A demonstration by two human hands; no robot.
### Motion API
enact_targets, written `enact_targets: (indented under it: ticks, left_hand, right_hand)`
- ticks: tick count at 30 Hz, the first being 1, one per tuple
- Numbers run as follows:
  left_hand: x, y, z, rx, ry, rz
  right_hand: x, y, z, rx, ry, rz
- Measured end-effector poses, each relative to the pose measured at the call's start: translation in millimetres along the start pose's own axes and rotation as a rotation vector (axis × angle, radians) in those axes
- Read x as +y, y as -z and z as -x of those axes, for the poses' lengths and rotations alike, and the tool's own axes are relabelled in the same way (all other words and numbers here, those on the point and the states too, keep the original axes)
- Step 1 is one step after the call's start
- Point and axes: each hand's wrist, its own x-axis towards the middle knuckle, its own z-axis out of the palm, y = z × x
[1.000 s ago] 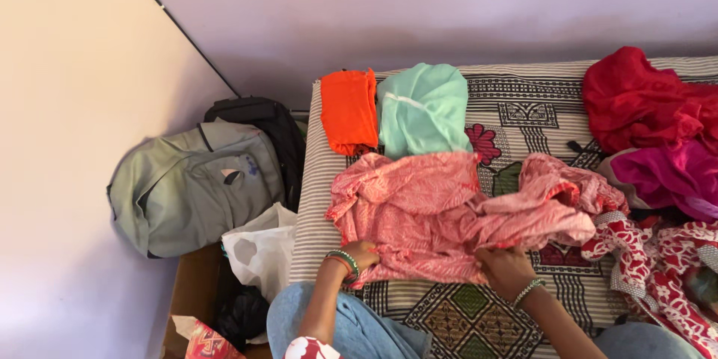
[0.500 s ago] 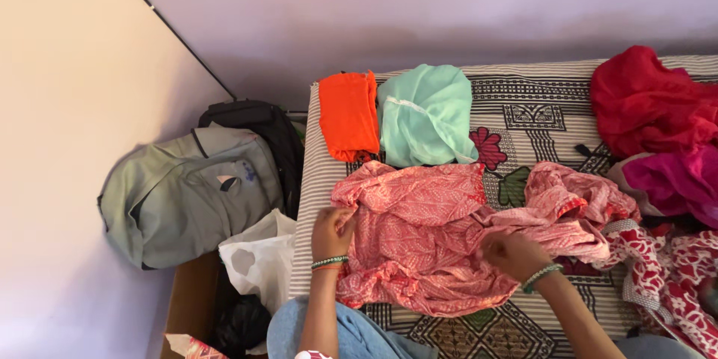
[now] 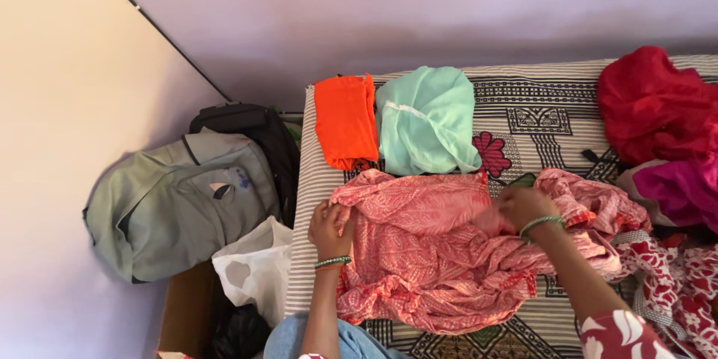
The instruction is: The person folds a light green cloth and a pink patterned cloth on a bed. They smooth and fold each item into a compact shape and place them in a neat pile.
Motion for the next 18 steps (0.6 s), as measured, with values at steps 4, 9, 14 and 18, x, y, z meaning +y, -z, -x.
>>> enact_targets:
  ticks: [4, 9, 14, 18]
  left_hand:
    - [5.7, 6.5, -11.6, 0.084, 0.104, 0.325]
    - [7.6, 8.2, -22.4, 0.085, 0.038, 0.525]
    - [-6.8, 2.4, -23.5, 0.177, 0.185, 0.423]
    - [-26.1, -1.9, -19.0, 0.337, 0.195, 0.378]
  right_hand:
    - [15.3, 17.7, -23.6, 0.557, 0.119, -0.151]
    - [6.7, 14.9, -16.3, 0.554, 0.042, 0.069]
    - [-30.2, 18.2, -0.8, 0.436, 0.047, 0.358]
    - [-60.4, 11.2, -2.2, 0.457, 0.320, 0.280]
